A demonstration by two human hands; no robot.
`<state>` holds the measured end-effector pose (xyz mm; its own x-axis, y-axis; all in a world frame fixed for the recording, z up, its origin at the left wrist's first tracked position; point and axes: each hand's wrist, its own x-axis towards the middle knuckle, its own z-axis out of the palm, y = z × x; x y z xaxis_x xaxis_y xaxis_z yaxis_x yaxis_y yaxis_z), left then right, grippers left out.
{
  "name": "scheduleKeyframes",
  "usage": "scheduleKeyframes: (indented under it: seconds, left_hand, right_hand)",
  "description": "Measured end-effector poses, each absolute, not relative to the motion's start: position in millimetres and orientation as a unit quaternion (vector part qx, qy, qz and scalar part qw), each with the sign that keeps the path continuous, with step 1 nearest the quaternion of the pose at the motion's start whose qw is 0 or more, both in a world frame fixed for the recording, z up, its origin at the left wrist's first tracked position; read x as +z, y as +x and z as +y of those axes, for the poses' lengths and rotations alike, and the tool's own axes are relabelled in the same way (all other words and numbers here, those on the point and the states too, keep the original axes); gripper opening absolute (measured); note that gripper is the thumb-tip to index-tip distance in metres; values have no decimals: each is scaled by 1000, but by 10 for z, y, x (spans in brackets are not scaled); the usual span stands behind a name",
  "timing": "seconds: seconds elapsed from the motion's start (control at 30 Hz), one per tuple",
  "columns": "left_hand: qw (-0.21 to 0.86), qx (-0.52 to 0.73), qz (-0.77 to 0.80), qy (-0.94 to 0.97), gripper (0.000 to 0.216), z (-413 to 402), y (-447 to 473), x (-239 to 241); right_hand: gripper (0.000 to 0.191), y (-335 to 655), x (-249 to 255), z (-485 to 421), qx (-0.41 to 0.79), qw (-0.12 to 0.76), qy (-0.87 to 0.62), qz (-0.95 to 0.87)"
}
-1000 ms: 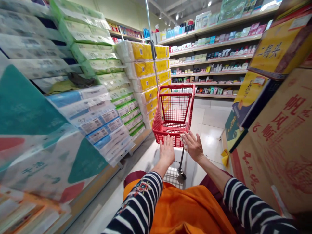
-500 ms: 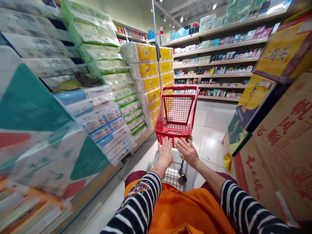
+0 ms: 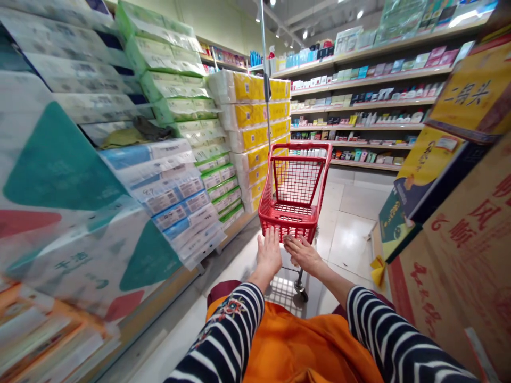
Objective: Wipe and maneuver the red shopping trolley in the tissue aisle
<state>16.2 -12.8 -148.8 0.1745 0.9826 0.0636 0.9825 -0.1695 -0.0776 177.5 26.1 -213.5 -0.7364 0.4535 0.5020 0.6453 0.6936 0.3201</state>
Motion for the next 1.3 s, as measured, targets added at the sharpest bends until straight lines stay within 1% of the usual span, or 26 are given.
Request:
scheduleKeyframes:
  seconds: [0.13, 0.2, 0.27, 0.33, 0.47, 0.57, 0.67, 0.77, 0.83, 0.9, 1.07, 1.13, 1.2, 1.3]
  left_hand:
    - [45, -15, -666, -744, 73, -80, 59, -1438]
    - [39, -15, -680, -732, 74, -50, 9, -1401]
    - [36, -13, -687, -725, 75, -33, -29, -1376]
    - [34, -12, -687, -726, 74, -37, -54, -1375]
    - [35, -3, -678, -734, 72, -74, -82, -1450]
    - [35, 1, -675, -737, 71, -70, -112, -1510]
    - [31, -3, -686, -727, 69, -20, -179, -1504]
    - [39, -10, -709, -704, 67, 44, -275, -1433]
    - [45, -8, -720, -692, 66, 69, -331, -1382]
    - [48, -2, -721, -691, 67, 71, -361, -1352]
    - [45, 4, -705, -707, 71, 23, -347, -1401]
    - [40, 2, -702, -711, 71, 16, -338, -1432]
    - [36, -2, -703, -710, 71, 28, -339, -1445]
    - [37, -12, -711, -703, 69, 76, -347, -1432]
  right_hand:
    - [41, 1570, -1794, 352, -262, 228, -296, -890]
    - [42, 1457, -1643, 432, -270, 230, -296, -887]
    - [43, 1380, -1602, 500, -273, 219, -292, -890]
    - [43, 1350, -1689, 540, -269, 201, -282, -899]
    - [40, 1381, -2023, 536, -250, 152, -273, -917]
    - [36, 1388, -2080, 485, -238, 136, -261, -926]
    - [40, 1306, -1857, 461, -246, 170, -257, -919]
    - [44, 1157, -1569, 523, -254, 210, -292, -898]
    - [43, 1063, -1486, 590, -251, 213, -306, -893]
    - [42, 993, -1533, 639, -238, 193, -303, -902]
    - [34, 972, -1927, 597, -191, 115, -301, -927]
    - [32, 1015, -1991, 547, -186, 102, -295, -932]
    - [34, 1052, -1929, 518, -192, 126, -282, -932]
    - [41, 1044, -1692, 551, -217, 205, -304, -905]
